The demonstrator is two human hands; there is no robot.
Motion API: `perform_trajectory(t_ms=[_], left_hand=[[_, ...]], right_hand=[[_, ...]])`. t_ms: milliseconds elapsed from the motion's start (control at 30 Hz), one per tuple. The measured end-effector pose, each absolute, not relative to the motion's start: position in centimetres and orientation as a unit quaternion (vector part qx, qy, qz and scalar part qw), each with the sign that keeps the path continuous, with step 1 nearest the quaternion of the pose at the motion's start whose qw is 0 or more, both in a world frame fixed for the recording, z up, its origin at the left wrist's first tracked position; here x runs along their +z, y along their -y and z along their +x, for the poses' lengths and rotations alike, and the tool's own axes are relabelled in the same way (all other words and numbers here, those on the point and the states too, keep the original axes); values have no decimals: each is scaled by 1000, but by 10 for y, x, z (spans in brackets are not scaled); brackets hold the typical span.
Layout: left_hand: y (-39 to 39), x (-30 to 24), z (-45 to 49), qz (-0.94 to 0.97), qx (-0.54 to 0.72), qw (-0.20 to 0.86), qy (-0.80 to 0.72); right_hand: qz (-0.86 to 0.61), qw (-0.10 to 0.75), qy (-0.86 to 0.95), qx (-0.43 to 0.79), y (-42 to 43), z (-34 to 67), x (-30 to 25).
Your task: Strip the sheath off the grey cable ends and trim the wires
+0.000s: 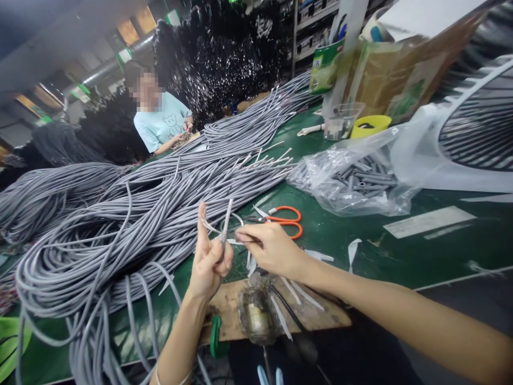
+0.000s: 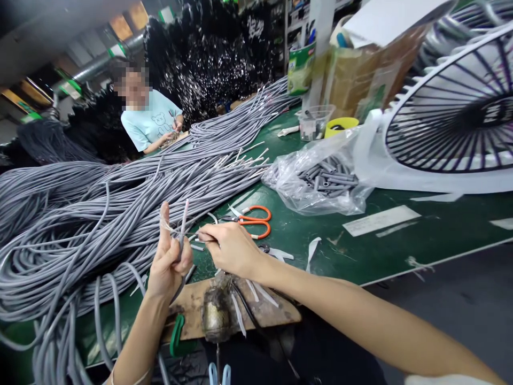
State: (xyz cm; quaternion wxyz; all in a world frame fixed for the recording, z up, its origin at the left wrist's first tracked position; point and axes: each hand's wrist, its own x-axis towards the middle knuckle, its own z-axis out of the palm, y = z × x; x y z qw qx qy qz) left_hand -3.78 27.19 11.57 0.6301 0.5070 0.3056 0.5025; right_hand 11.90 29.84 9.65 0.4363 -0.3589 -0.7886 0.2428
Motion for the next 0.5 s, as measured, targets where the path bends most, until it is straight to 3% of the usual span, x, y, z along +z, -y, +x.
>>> perform_trajectory(t_ms=[67,133,333,500], left_hand=[[-273,116,-40,488,530,621,-306],[-274,116,-42,471,558,615,-298],[-278,113,-37,468,582,578,-328],[-278,111,-32,476,570,553,-378]], right_hand=[[-433,365,796,215,-304,124,98],[-504,352,772,164,-308,130,100],[-451,504,736,28,-301,133,107],[-371,524,763,-75,-296,127,108]])
